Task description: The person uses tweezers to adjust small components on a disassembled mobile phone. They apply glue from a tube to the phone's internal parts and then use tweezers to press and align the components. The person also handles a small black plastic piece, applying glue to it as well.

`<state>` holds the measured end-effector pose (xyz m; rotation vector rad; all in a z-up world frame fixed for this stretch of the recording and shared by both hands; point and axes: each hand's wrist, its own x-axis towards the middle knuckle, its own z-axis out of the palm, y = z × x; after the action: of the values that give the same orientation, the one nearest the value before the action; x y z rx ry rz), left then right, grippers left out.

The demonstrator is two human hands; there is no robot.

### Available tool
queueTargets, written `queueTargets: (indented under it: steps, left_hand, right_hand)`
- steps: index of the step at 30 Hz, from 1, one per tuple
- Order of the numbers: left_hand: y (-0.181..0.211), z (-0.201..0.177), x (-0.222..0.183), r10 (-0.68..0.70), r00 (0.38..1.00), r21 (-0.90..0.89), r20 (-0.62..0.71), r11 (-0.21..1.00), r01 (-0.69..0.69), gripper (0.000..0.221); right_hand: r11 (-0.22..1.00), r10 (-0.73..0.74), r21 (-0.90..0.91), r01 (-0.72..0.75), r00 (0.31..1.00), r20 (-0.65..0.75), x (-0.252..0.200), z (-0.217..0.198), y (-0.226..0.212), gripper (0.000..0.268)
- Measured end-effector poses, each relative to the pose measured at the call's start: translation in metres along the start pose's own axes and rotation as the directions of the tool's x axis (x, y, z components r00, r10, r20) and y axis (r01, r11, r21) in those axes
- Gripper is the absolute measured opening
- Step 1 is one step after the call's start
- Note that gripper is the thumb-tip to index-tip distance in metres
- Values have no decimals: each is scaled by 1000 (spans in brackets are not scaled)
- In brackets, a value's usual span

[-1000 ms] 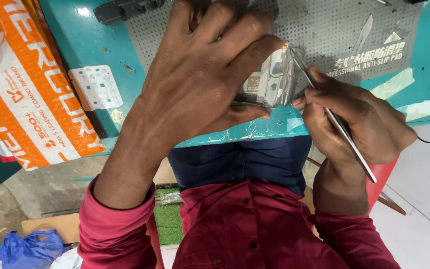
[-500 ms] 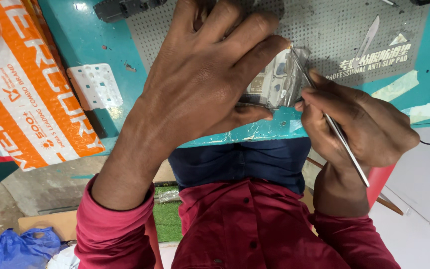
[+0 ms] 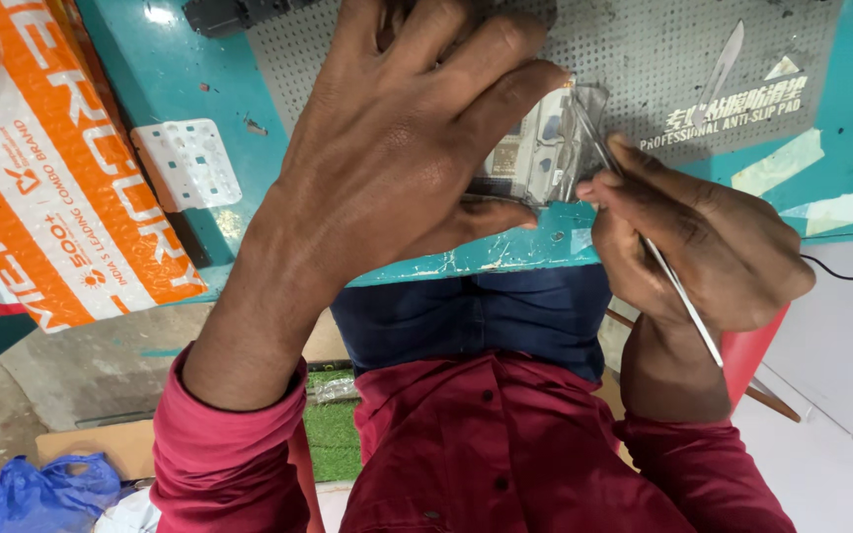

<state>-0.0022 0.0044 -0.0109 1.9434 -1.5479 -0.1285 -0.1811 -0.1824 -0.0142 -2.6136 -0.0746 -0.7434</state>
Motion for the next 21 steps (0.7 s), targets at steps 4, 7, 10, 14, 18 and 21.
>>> queueTargets:
  steps: [4, 7, 10, 14, 18, 21]
  left_hand:
    - [0, -1, 1, 0, 1000, -2, -10, 1000, 0, 80]
    - [0, -1, 1, 0, 1000, 4, -10, 1000, 0, 81]
    - [0, -1, 0, -2, 1000, 17, 4, 1000, 2, 82]
    - [-1, -1, 1, 4, 1000, 29, 11, 1000, -4, 80]
    - [-2, -1, 0, 4, 1000, 16, 15, 1000, -4, 78]
    - [-2, -1, -1, 5, 1000, 10, 9, 1000, -5, 78]
  right_hand:
    - [1000, 30, -5, -30, 1000, -3, 0, 1, -4, 15]
    - [998, 45, -39, -45, 999, 5, -2, 2, -5, 15]
    - [1000, 5, -15, -5, 1000, -6, -3, 5, -2, 12]
    - [997, -20, -79, 22, 1000, 17, -2, 7, 1, 8]
    - [990, -14, -143, 18, 999, 31, -2, 5, -6, 9]
    - [986, 21, -165, -12, 998, 58, 0, 4, -11, 9]
